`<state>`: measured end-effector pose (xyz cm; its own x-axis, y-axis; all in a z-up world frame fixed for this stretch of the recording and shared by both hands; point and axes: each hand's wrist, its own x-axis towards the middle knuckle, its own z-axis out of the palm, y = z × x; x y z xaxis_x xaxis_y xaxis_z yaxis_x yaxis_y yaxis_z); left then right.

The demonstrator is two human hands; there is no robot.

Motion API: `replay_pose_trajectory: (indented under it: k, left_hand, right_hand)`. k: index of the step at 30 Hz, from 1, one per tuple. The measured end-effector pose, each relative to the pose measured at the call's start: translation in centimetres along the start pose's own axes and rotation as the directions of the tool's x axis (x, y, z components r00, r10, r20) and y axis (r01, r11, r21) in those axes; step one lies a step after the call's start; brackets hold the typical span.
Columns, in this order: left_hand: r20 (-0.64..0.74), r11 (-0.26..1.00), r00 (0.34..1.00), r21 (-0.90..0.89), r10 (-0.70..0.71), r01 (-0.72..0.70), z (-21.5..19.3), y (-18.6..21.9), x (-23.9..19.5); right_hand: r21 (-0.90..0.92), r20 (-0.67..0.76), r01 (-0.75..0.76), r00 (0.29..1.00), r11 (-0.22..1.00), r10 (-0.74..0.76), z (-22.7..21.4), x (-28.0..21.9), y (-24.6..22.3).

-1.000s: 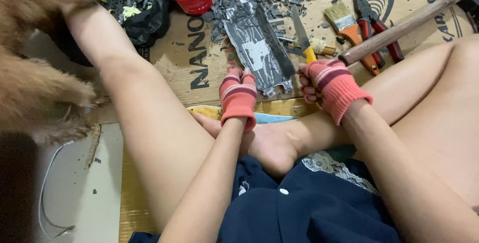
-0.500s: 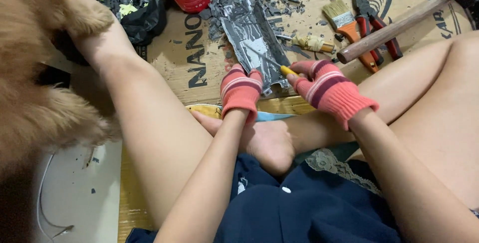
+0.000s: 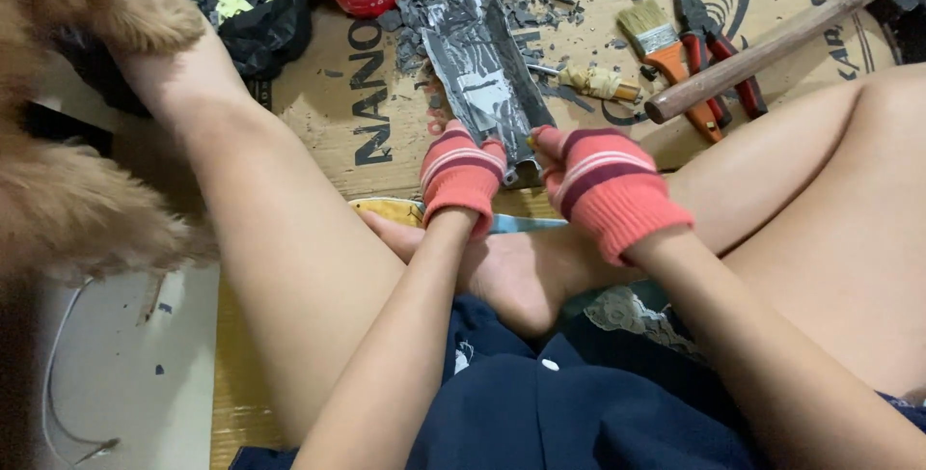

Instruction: The person sits on the floor and uses a yellow utility knife to scrape a black plastic sheet, removing material and creating debris. A dog is present nearby, occasionally sniffing the person's leg.

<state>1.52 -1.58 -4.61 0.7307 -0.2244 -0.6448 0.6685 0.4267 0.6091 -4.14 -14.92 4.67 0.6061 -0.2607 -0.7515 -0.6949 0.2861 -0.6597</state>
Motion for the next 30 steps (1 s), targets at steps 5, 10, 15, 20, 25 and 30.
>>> replay_pose_trajectory:
  k: [5, 10, 15, 20, 25, 30]
  left_hand:
    - [0.003, 0.998, 1.000, -0.057, 0.008, -0.008, -0.2, -0.1, 0.3]
    - [-0.012, 0.993, 1.000, -0.120, 0.023, -0.024, -0.3, -0.1, 0.7]
    - [0.008, 0.988, 0.999, -0.150, 0.032, -0.030, -0.2, -0.2, 0.8]
    - [0.005, 0.982, 0.999, -0.183, 0.045, -0.043, -0.4, -0.2, 0.8]
    - [0.028, 0.978, 0.998, -0.206, 0.049, -0.042, -0.2, -0.6, 0.7]
    - [0.049, 0.972, 0.997, -0.229, 0.063, -0.050, -0.1, -0.1, 0.8]
  right_hand:
    - [-0.901, 0.383, 0.426, 0.686, -0.086, -0.618, -1.2, 6.2, 1.7]
    - [-0.862, 0.334, 0.455, 0.842, 0.225, -0.423, -0.1, 5.9, 1.5]
    - [-0.895, 0.296, 0.408, 0.846, 0.179, -0.444, 0.6, 4.3, 0.2]
    - [-0.165, 0.088, 0.242, 0.969, 0.956, -0.230, -0.3, 9.5, 0.7]
    - [-0.955, 0.244, 0.278, 0.933, 0.101, -0.266, 2.8, 0.4, -2.9]
    - [-0.963, 0.209, 0.250, 0.929, 0.101, -0.305, 2.2, 2.2, -1.8]
